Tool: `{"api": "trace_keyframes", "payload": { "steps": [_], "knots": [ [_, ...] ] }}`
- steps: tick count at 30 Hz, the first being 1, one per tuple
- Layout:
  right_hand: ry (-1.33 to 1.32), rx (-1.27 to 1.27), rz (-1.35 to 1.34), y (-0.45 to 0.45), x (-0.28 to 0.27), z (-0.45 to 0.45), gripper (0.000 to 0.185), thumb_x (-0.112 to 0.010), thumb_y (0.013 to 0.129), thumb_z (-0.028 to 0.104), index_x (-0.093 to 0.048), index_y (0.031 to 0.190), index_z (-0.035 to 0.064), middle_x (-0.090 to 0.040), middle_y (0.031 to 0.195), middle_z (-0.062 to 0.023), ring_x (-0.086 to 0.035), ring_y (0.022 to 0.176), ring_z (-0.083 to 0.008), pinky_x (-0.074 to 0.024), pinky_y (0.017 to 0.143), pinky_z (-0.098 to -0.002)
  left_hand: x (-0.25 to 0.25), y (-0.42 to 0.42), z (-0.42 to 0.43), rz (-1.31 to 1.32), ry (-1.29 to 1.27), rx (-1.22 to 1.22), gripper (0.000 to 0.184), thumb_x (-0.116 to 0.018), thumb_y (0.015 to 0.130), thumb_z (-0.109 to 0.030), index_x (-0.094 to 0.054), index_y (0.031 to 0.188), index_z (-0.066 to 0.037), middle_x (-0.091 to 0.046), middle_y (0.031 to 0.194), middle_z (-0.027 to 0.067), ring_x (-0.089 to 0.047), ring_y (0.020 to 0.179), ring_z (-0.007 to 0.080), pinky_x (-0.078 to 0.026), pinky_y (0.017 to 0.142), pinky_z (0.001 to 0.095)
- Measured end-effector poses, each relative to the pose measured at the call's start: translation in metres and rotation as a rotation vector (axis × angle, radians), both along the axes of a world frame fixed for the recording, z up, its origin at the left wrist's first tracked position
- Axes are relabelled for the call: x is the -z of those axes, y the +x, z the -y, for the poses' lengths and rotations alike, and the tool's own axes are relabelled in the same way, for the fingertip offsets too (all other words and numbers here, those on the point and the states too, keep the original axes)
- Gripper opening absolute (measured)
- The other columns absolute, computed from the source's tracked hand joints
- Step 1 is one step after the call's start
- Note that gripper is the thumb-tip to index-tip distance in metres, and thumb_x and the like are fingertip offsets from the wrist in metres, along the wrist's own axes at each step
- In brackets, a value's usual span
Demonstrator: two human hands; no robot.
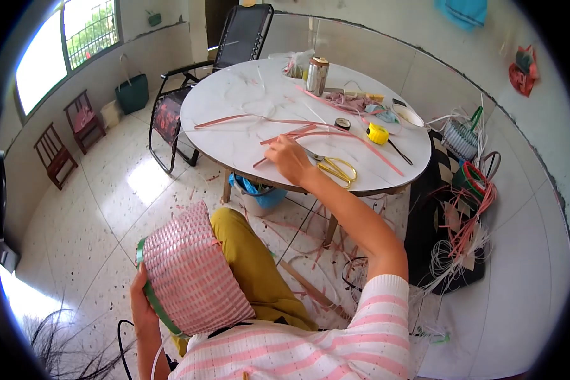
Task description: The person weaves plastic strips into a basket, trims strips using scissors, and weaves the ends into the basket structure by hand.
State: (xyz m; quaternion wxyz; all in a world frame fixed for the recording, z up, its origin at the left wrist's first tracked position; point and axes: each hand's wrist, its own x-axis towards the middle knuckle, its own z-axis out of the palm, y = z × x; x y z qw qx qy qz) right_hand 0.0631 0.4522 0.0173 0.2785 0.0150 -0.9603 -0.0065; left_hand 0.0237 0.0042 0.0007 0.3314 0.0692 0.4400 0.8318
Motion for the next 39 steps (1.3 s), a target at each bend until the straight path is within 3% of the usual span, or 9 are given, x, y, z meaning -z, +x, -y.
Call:
{"api": "trace_keyframes", "payload": {
  "steps": [8,10,14,16,20,23,29,34,39],
  "knots": [
    [0.295,-0.283,-0.262,0.066,-0.034,0.097,0.025,-0.060,0.073,0.000,-0.061,0.098,0.0015,-0.057,0.090,-0.0090,-0.056,0.078,-0.0262,-0.0468,0.067,-0.0352,-0.002,-0.004,-0.017,-0.364,-0.313,-0.234,0.046,-0.060,0.088,-0.018,-0.048,0.129,-0.002,-0.055,0.124,0.0147,-0.055,0.113,0.0243,-0.045,0.096,0.0373],
    [-0.141,-0.200,-0.198,0.077,-0.032,0.129,0.022,-0.060,0.079,-0.003,-0.061,0.101,0.0013,-0.055,0.086,-0.0104,-0.057,0.067,-0.0209,-0.0458,0.058,-0.0310,-0.004,-0.009,-0.028,-1.218,-0.626,-0.907,0.052,-0.066,0.082,-0.011,-0.047,0.130,-0.002,-0.051,0.129,0.0174,-0.049,0.120,0.0305,-0.040,0.100,0.0417],
    [-0.586,-0.358,-0.253,0.071,-0.033,0.169,0.016,-0.063,0.084,0.001,-0.060,0.100,-0.0014,-0.058,0.079,-0.0086,-0.053,0.055,-0.0150,-0.0413,0.048,-0.0250,-0.046,-0.020,-0.025,-1.555,-0.705,-0.187,0.054,-0.068,0.073,-0.004,-0.054,0.124,-0.001,-0.055,0.127,0.0158,-0.055,0.116,0.0297,-0.042,0.099,0.0378],
    [-1.277,-0.366,0.037,0.070,-0.031,0.190,0.012,-0.060,0.089,0.002,-0.060,0.101,-0.0022,-0.057,0.073,-0.0034,-0.052,0.057,-0.0078,-0.0412,0.049,-0.0225,-0.071,-0.009,-0.041,-1.238,-0.532,0.159,0.032,-0.065,0.076,-0.001,-0.064,0.108,0.002,-0.062,0.114,0.0147,-0.061,0.104,0.0242,-0.047,0.089,0.0329],
    [-1.416,-0.529,0.031,0.064,-0.019,0.219,0.012,-0.057,0.091,0.001,-0.060,0.102,-0.0022,-0.056,0.072,-0.0005,-0.051,0.057,-0.0041,-0.0413,0.048,-0.0209,-0.073,-0.002,-0.074,-1.261,-0.316,0.112,0.014,-0.062,0.082,-0.001,-0.068,0.095,0.003,-0.068,0.096,0.0102,-0.063,0.086,0.0165,-0.049,0.076,0.0265],
    [-1.534,-0.500,0.022,0.067,-0.023,0.226,0.011,-0.057,0.091,0.001,-0.060,0.101,-0.0024,-0.058,0.074,-0.0062,-0.055,0.059,-0.0104,-0.0442,0.052,-0.0243,-0.062,-0.004,-0.088,-0.772,-0.210,0.146,0.016,-0.057,0.092,-0.008,-0.068,0.086,0.003,-0.068,0.084,0.0069,-0.061,0.073,0.0089,-0.047,0.068,0.0207],
    [-0.235,-0.002,-0.308,0.080,-0.035,0.126,0.023,-0.051,0.079,-0.001,-0.058,0.100,-0.0052,-0.058,0.095,-0.0200,-0.055,0.092,-0.0365,-0.0456,0.082,-0.0429,-0.054,-0.009,-0.094,-0.564,-0.039,0.165,0.019,-0.054,0.095,-0.011,-0.064,0.090,0.005,-0.066,0.078,0.0087,-0.062,0.074,0.0115,-0.051,0.072,0.0256],
    [-0.236,0.618,0.172,0.109,-0.017,-0.006,0.021,-0.047,0.078,-0.002,-0.054,0.098,-0.0043,-0.056,0.104,-0.0263,-0.056,0.096,-0.0422,-0.0464,0.084,-0.0464,-0.048,-0.016,-0.094,-0.571,-0.011,0.202,0.019,-0.048,0.098,-0.011,-0.061,0.093,0.002,-0.065,0.075,0.0073,-0.062,0.067,0.0123,-0.053,0.066,0.0269],
    [-0.208,0.617,0.381,0.108,-0.037,-0.005,0.037,-0.055,0.073,0.002,-0.053,0.110,-0.0037,-0.056,0.101,-0.0270,-0.053,0.098,-0.0426,-0.0442,0.088,-0.0449,-0.048,-0.015,-0.096,-0.578,-0.039,0.186,0.019,-0.052,0.097,-0.012,-0.061,0.098,0.004,-0.063,0.069,0.0057,-0.061,0.060,0.0112,-0.052,0.062,0.0253]
  ]
}}
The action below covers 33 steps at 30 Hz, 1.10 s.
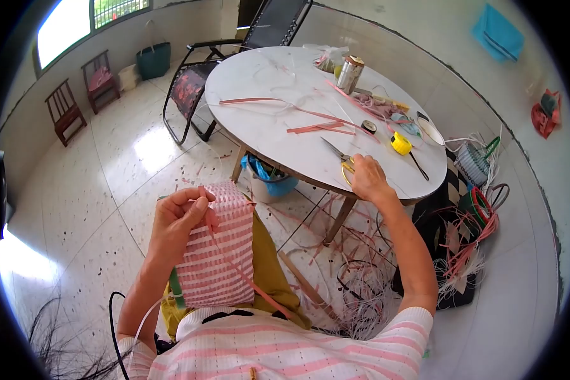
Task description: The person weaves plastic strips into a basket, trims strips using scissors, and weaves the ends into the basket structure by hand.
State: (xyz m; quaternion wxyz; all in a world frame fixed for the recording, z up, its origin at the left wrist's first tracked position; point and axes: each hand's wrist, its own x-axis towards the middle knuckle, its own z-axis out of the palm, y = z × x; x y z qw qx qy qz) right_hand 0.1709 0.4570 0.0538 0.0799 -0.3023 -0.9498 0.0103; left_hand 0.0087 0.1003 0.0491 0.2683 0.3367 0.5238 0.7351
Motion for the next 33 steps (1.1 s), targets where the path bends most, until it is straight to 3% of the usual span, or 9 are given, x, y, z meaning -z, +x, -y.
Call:
{"api": "trace_keyframes", "payload": {
  "steps": [4,6,7,10,14,16,19,29,33],
  "knots": [
    [0.110,-0.184,-0.269,-0.002,0.002,0.010,0.025,-0.059,0.078,0.005,-0.057,0.101,-0.0055,-0.062,0.088,-0.0197,-0.061,0.081,-0.0345,-0.0501,0.074,-0.0402,0.004,-0.001,-0.002,0.004,0.049,0.019,0.020,-0.053,0.097,-0.014,-0.061,0.097,0.004,-0.063,0.070,0.0057,-0.061,0.061,0.0109,-0.052,0.062,0.0246],
    [-0.815,-0.143,-0.563,-0.007,-0.007,0.048,0.023,-0.064,0.081,0.006,-0.060,0.102,-0.0024,-0.061,0.079,-0.0076,-0.058,0.063,-0.0173,-0.0490,0.056,-0.0297,0.002,0.000,-0.002,0.041,0.068,0.051,0.020,-0.052,0.097,-0.014,-0.061,0.096,0.004,-0.063,0.070,0.0062,-0.061,0.061,0.0111,-0.052,0.061,0.0245],
    [-1.081,-0.070,-0.583,-0.010,-0.012,0.075,0.018,-0.065,0.083,0.006,-0.060,0.099,0.0018,-0.058,0.073,-0.0004,-0.050,0.055,-0.0046,-0.0428,0.046,-0.0207,0.001,-0.001,-0.003,0.044,0.066,0.044,0.020,-0.052,0.097,-0.014,-0.061,0.096,0.004,-0.063,0.070,0.0062,-0.061,0.061,0.0111,-0.052,0.061,0.0245],
    [-1.652,-0.259,-0.548,-0.007,0.001,0.129,0.013,-0.064,0.088,0.013,-0.056,0.093,0.0045,-0.055,0.075,0.0008,-0.048,0.054,-0.0033,-0.0422,0.044,-0.0190,0.003,-0.001,-0.003,-0.002,0.047,0.069,0.020,-0.051,0.098,-0.014,-0.060,0.096,0.005,-0.064,0.070,0.0076,-0.061,0.061,0.0114,-0.052,0.061,0.0248],
    [-1.584,-0.340,-0.346,-0.008,0.000,0.171,0.019,-0.064,0.090,0.019,-0.052,0.090,0.0043,-0.051,0.075,0.0020,-0.046,0.056,-0.0040,-0.0409,0.048,-0.0194,0.003,0.003,-0.002,-0.068,0.020,0.071,0.020,-0.050,0.098,-0.013,-0.058,0.098,0.006,-0.065,0.071,0.0093,-0.062,0.062,0.0123,-0.052,0.060,0.0255],
    [-1.231,-0.462,-0.286,-0.010,-0.003,0.180,0.025,-0.064,0.090,0.023,-0.049,0.088,0.0030,-0.048,0.072,0.0020,-0.043,0.060,-0.0045,-0.0386,0.052,-0.0204,0.005,0.004,-0.003,-0.064,0.028,0.076,0.019,-0.049,0.098,-0.011,-0.058,0.098,0.006,-0.065,0.073,0.0101,-0.062,0.064,0.0132,-0.052,0.059,0.0260],
    [-1.119,-0.557,-0.277,-0.011,-0.009,0.188,0.030,-0.065,0.090,0.025,-0.048,0.088,0.0009,-0.044,0.070,0.0014,-0.039,0.062,-0.0054,-0.0364,0.055,-0.0222,0.006,0.003,-0.003,-0.065,0.067,0.105,0.019,-0.049,0.098,-0.010,-0.057,0.098,0.006,-0.064,0.073,0.0105,-0.062,0.064,0.0138,-0.053,0.057,0.0260],
    [-0.930,-0.614,-0.323,-0.015,-0.002,0.192,0.031,-0.067,0.088,0.025,-0.049,0.082,0.0006,-0.043,0.063,-0.0017,-0.038,0.057,-0.0072,-0.0344,0.050,-0.0250,0.004,0.002,-0.002,-0.036,0.066,0.154,0.021,-0.048,0.098,-0.010,-0.056,0.094,0.009,-0.063,0.074,0.0123,-0.063,0.064,0.0147,-0.053,0.055,0.0259],
    [-0.897,-0.613,-0.368,-0.015,0.000,0.195,0.032,-0.067,0.089,0.027,-0.051,0.082,0.0004,-0.040,0.061,-0.0016,-0.037,0.058,-0.0067,-0.0335,0.049,-0.0248,0.006,0.004,-0.002,-0.086,-0.007,0.086,0.019,-0.049,0.098,-0.011,-0.057,0.099,0.007,-0.061,0.072,0.0072,-0.060,0.063,0.0110,-0.050,0.055,0.0234]
  ]
}}
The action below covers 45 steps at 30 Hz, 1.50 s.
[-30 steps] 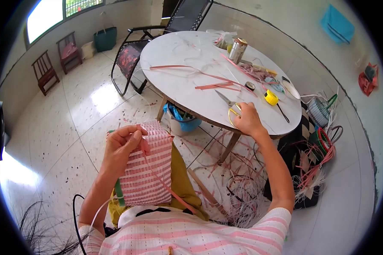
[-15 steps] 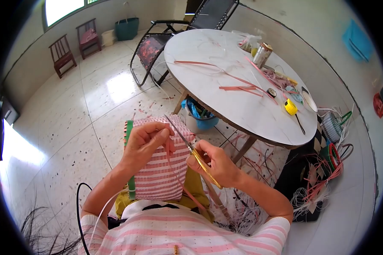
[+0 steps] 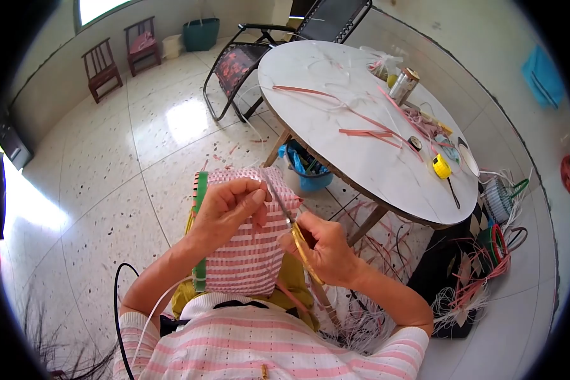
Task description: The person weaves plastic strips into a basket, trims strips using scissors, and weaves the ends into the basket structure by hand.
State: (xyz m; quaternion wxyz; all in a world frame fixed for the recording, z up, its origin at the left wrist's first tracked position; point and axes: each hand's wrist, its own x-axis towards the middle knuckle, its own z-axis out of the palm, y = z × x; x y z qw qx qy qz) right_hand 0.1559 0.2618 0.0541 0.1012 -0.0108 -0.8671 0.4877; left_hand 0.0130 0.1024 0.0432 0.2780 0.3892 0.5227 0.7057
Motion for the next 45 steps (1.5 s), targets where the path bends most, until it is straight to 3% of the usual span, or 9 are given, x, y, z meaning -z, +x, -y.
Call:
{"api": "trace_keyframes", "payload": {
  "steps": [7,20,22,26,31,35,41,44,45],
  "knots": [
    [-0.129,0.030,0.039,0.001,0.002,-0.004,0.034,-0.067,0.088,0.029,-0.050,0.084,0.0007,-0.041,0.061,0.0004,-0.036,0.058,-0.0052,-0.0326,0.049,-0.0231,-0.004,0.005,0.002,-0.325,-0.132,-0.203,0.022,-0.045,0.100,-0.013,-0.057,0.102,0.005,-0.058,0.068,0.0034,-0.056,0.062,0.0066,-0.043,0.054,0.0203],
    [-0.057,-0.030,-0.001,-0.006,0.006,-0.007,0.032,-0.069,0.086,0.027,-0.051,0.087,0.0007,-0.043,0.062,-0.0027,-0.037,0.056,-0.0082,-0.0334,0.049,-0.0255,-0.002,-0.001,0.001,-0.132,0.009,0.024,0.029,-0.035,0.103,-0.018,-0.053,0.094,0.003,-0.059,0.063,0.0078,-0.061,0.053,0.0134,-0.048,0.050,0.0227],
    [-0.015,-0.034,0.006,-0.006,0.005,-0.008,0.030,-0.069,0.086,0.025,-0.051,0.086,0.0010,-0.044,0.062,-0.0038,-0.037,0.056,-0.0086,-0.0336,0.049,-0.0258,-0.003,0.001,0.001,-0.074,0.002,0.027,0.024,-0.037,0.101,-0.012,-0.054,0.093,0.002,-0.057,0.060,0.0041,-0.058,0.052,0.0094,-0.039,0.045,0.0216],
    [0.003,-0.021,-0.034,-0.005,0.000,-0.004,0.028,-0.070,0.086,0.023,-0.052,0.083,0.0009,-0.043,0.060,-0.0043,-0.036,0.056,-0.0087,-0.0344,0.049,-0.0266,-0.003,0.002,0.000,-0.049,0.007,0.036,0.024,-0.037,0.101,-0.013,-0.054,0.093,0.002,-0.057,0.059,0.0042,-0.058,0.050,0.0101,-0.039,0.044,0.0217],
    [0.214,0.392,0.002,-0.020,-0.015,-0.053,0.031,-0.073,0.084,0.026,-0.056,0.078,0.0006,-0.057,0.062,-0.0032,-0.049,0.059,-0.0055,-0.0409,0.051,-0.0250,0.005,-0.001,-0.004,-0.116,0.105,-0.072,0.026,-0.043,0.100,-0.014,-0.058,0.087,0.002,-0.059,0.068,0.0040,-0.056,0.064,0.0066,-0.040,0.053,0.0206],
    [0.559,0.658,-0.003,-0.033,-0.010,-0.163,0.039,-0.076,0.078,0.032,-0.058,0.070,-0.0015,-0.060,0.063,-0.0094,-0.056,0.058,-0.0129,-0.0455,0.054,-0.0300,0.006,-0.007,0.002,-0.335,0.069,-0.183,0.025,-0.048,0.098,-0.013,-0.062,0.087,0.003,-0.060,0.073,0.0027,-0.053,0.071,0.0052,-0.041,0.058,0.0204],
    [0.815,0.576,-0.047,-0.022,0.005,-0.229,0.021,-0.070,0.078,0.017,-0.063,0.084,-0.0024,-0.064,0.073,-0.0174,-0.062,0.066,-0.0291,-0.0480,0.062,-0.0353,0.004,-0.004,0.007,-0.060,0.070,-0.081,0.020,-0.054,0.096,-0.013,-0.065,0.096,0.005,-0.064,0.084,0.0057,-0.058,0.071,0.0078,-0.050,0.066,0.0204],
    [0.975,0.466,-0.366,-0.032,0.004,-0.186,0.016,-0.064,0.084,0.014,-0.064,0.087,-0.0008,-0.066,0.081,-0.0151,-0.063,0.069,-0.0220,-0.0483,0.064,-0.0324,0.000,-0.002,0.006,-0.017,0.060,-0.076,0.017,-0.058,0.094,-0.009,-0.064,0.099,0.006,-0.066,0.084,0.0071,-0.060,0.072,0.0084,-0.051,0.065,0.0207],
    [0.637,0.406,-0.234,-0.036,-0.004,-0.150,0.016,-0.062,0.087,0.015,-0.064,0.091,-0.0002,-0.066,0.084,-0.0125,-0.063,0.071,-0.0180,-0.0483,0.065,-0.0305,0.001,-0.001,0.006,0.004,0.069,-0.071,0.016,-0.058,0.093,-0.008,-0.063,0.101,0.006,-0.066,0.085,0.0077,-0.061,0.075,0.0091,-0.051,0.066,0.0215]
  ]
}}
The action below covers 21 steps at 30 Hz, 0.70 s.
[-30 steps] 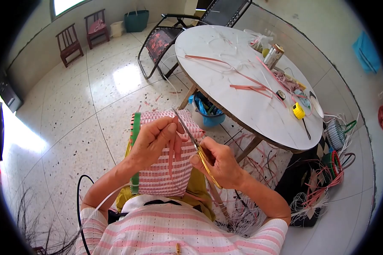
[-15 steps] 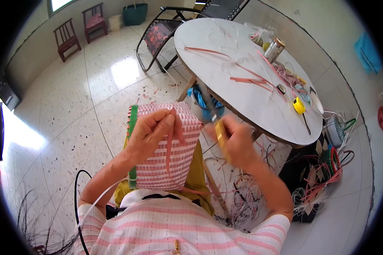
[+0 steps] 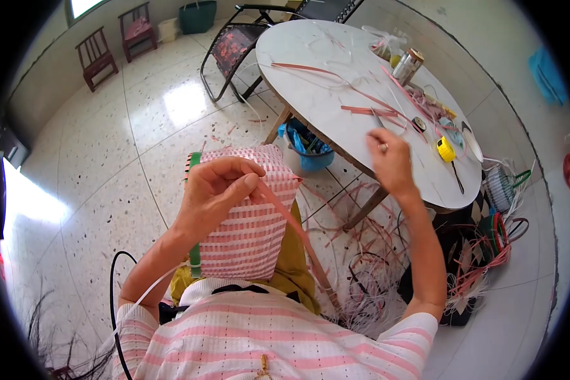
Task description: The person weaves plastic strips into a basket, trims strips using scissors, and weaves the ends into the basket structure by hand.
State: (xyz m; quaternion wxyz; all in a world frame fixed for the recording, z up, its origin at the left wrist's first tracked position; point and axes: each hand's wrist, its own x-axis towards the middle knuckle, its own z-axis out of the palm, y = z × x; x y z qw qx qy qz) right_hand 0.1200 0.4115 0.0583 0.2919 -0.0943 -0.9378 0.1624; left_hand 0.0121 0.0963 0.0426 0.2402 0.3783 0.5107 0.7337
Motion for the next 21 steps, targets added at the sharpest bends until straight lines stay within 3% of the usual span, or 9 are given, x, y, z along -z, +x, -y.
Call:
{"api": "trace_keyframes", "payload": {
  "steps": [3,5,8,10,11,13,15,16,21],
  "knots": [
    [-0.903,-0.448,0.199,-0.001,-0.009,0.100,0.016,-0.058,0.093,0.014,-0.062,0.102,0.0015,-0.065,0.086,-0.0039,-0.059,0.073,-0.0092,-0.0472,0.065,-0.0241,-0.002,0.005,0.000,0.014,-0.014,0.009,0.015,-0.059,0.091,-0.004,-0.062,0.103,0.006,-0.067,0.086,0.0081,-0.063,0.079,0.0100,-0.053,0.069,0.0215],
    [-1.054,-0.651,0.265,0.000,-0.011,0.140,0.016,-0.057,0.093,0.008,-0.060,0.107,0.0012,-0.062,0.081,-0.0020,-0.055,0.067,-0.0077,-0.0444,0.060,-0.0212,-0.004,0.006,0.001,0.001,-0.031,0.010,0.015,-0.058,0.091,-0.002,-0.061,0.103,0.006,-0.067,0.087,0.0079,-0.064,0.080,0.0103,-0.053,0.071,0.0208],
    [-1.207,-0.710,0.364,-0.001,-0.014,0.145,0.012,-0.057,0.092,0.004,-0.061,0.103,0.0013,-0.058,0.076,0.0007,-0.049,0.062,-0.0042,-0.0401,0.054,-0.0186,-0.004,0.007,0.006,0.041,-0.026,0.001,0.017,-0.061,0.088,-0.002,-0.061,0.104,0.005,-0.068,0.088,0.0089,-0.065,0.082,0.0124,-0.053,0.070,0.0221],
    [-1.147,-0.635,0.344,-0.002,-0.020,0.134,0.010,-0.057,0.093,0.005,-0.062,0.100,0.0009,-0.057,0.074,0.0017,-0.047,0.060,-0.0028,-0.0384,0.052,-0.0181,-0.004,0.003,0.015,-0.267,-0.100,-0.278,0.021,-0.066,0.084,-0.002,-0.063,0.104,0.002,-0.067,0.094,0.0090,-0.064,0.087,0.0161,-0.051,0.076,0.0270],
    [-1.083,-0.556,0.327,-0.002,-0.022,0.126,0.008,-0.057,0.093,0.006,-0.062,0.097,0.0004,-0.056,0.072,0.0027,-0.045,0.058,-0.0014,-0.0366,0.050,-0.0176,-0.004,-0.001,0.022,-0.266,-0.102,-0.285,0.021,-0.066,0.084,-0.002,-0.063,0.104,0.002,-0.067,0.094,0.0090,-0.064,0.087,0.0161,-0.051,0.076,0.0270],
    [-1.058,-0.515,0.303,0.001,-0.023,0.114,0.009,-0.059,0.092,0.008,-0.064,0.093,0.0000,-0.054,0.069,0.0043,-0.044,0.057,-0.0009,-0.0352,0.048,-0.0170,-0.004,-0.012,0.040,-0.621,-0.140,-0.721,0.027,-0.071,0.080,-0.006,-0.061,0.104,0.000,-0.064,0.098,0.0079,-0.059,0.094,0.0176,-0.048,0.084,0.0319],
    [-0.896,-0.445,0.349,0.006,-0.019,0.100,0.010,-0.061,0.091,0.009,-0.066,0.092,-0.0001,-0.053,0.066,0.0048,-0.044,0.055,-0.0008,-0.0348,0.048,-0.0170,0.007,-0.016,0.054,-0.497,-0.171,-0.849,0.031,-0.074,0.078,-0.011,-0.057,0.102,-0.002,-0.057,0.099,0.0054,-0.054,0.093,0.0167,-0.045,0.086,0.0329],
    [-0.868,-0.416,0.381,0.008,-0.017,0.096,0.012,-0.062,0.090,0.010,-0.067,0.093,-0.0003,-0.053,0.065,0.0052,-0.043,0.055,-0.0007,-0.0345,0.049,-0.0178,0.013,-0.016,0.060,-0.456,-0.189,-0.822,0.041,-0.077,0.076,-0.016,-0.049,0.103,-0.004,-0.051,0.095,0.0038,-0.053,0.088,0.0148,-0.045,0.084,0.0310],
    [-0.814,-0.397,0.416,0.011,-0.009,0.087,0.012,-0.064,0.089,0.010,-0.068,0.092,-0.0011,-0.054,0.065,0.0057,-0.041,0.058,-0.0005,-0.0338,0.050,-0.0184,0.033,0.006,0.069,-0.081,-0.230,-0.663,0.050,-0.078,0.078,-0.022,-0.041,0.106,-0.004,-0.050,0.095,0.0051,-0.052,0.085,0.0107,-0.047,0.075,0.0247]
  ]
}}
